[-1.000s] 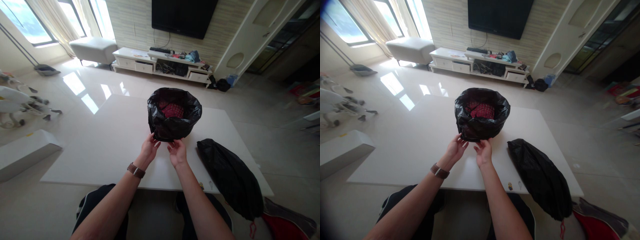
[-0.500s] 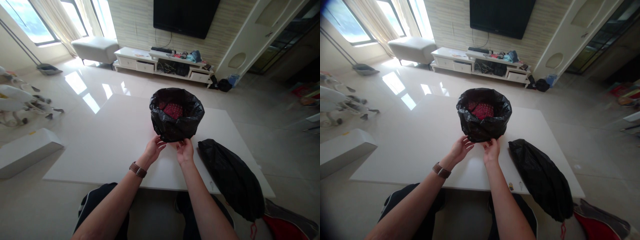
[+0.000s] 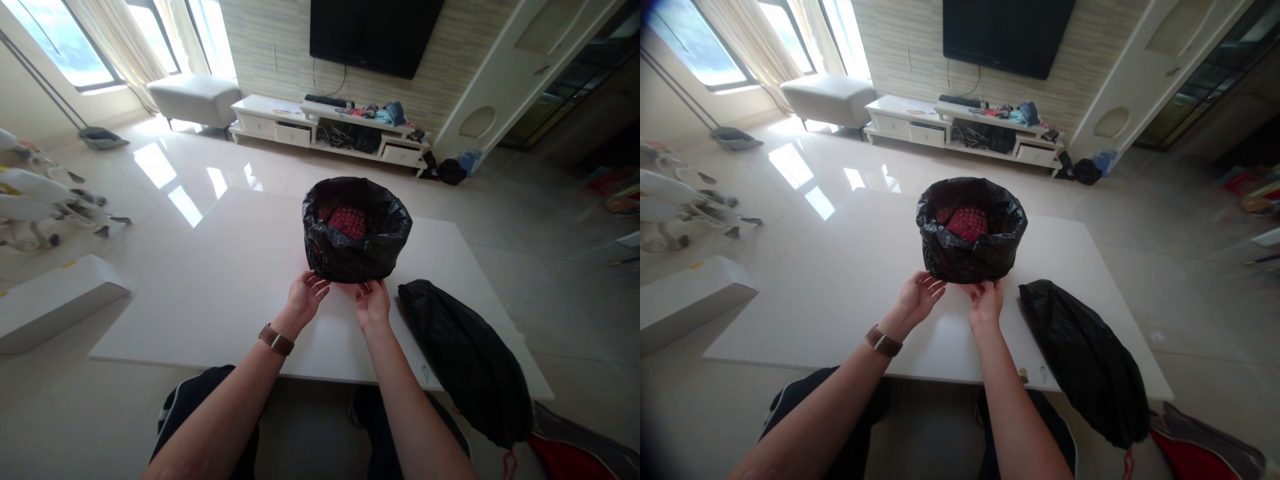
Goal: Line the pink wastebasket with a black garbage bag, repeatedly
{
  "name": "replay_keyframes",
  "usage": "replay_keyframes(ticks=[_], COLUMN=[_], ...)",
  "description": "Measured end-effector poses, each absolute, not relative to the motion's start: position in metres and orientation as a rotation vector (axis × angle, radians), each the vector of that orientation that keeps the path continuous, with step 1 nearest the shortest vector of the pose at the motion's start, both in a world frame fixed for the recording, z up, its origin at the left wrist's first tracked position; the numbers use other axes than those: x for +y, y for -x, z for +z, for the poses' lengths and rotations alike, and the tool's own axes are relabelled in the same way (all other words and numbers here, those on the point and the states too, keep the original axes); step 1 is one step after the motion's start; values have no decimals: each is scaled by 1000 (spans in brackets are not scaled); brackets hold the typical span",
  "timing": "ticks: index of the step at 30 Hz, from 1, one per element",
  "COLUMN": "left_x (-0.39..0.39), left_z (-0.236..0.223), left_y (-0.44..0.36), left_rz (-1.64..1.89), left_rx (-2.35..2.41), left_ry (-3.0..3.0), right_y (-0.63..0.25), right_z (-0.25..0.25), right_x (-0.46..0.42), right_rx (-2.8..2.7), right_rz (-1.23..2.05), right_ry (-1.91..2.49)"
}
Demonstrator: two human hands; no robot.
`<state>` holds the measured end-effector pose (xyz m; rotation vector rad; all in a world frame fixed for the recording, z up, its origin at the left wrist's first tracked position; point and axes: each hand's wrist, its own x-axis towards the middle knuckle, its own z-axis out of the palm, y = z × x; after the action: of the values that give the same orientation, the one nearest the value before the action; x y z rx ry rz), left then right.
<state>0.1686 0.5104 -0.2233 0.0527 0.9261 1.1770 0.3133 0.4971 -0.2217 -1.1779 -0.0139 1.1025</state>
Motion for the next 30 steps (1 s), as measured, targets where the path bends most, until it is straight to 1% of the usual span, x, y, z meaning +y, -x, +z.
replay_keyframes(ticks=[4, 6, 13, 15, 18, 20, 25, 28, 30], left_x=[513, 513, 501, 501, 505, 508, 506, 504, 504], left_z=[-222, -223, -227, -226, -226, -227, -229, -230, -229], left_y=[-169, -170, -181, -181, -178, -176, -176, -179, -179], left_rz=[1315, 1301, 1076, 1085, 1202, 1255, 1130, 1084, 1154], left_rx=[890, 909, 969, 955, 930, 910, 918, 912, 905], left_ry=[-60, -75, -70, -68, -78, -86, -75, -78, -89], right_y=[-304, -301, -307, -306, -303, -304, -315, -314, -309], right_z=[-221, -221, -218, -216, -217, -218, -217, -212, -210], right_x=[491, 490, 494, 493, 491, 491, 495, 494, 491], right_rx=[-62, -77, 19, 34, 13, -1, 37, 59, 77], right_rz=[1266, 1306, 1098, 1142, 1261, 1260, 1062, 1125, 1216], right_ry=[1181, 1184, 1131, 1114, 1142, 1167, 1169, 1146, 1142])
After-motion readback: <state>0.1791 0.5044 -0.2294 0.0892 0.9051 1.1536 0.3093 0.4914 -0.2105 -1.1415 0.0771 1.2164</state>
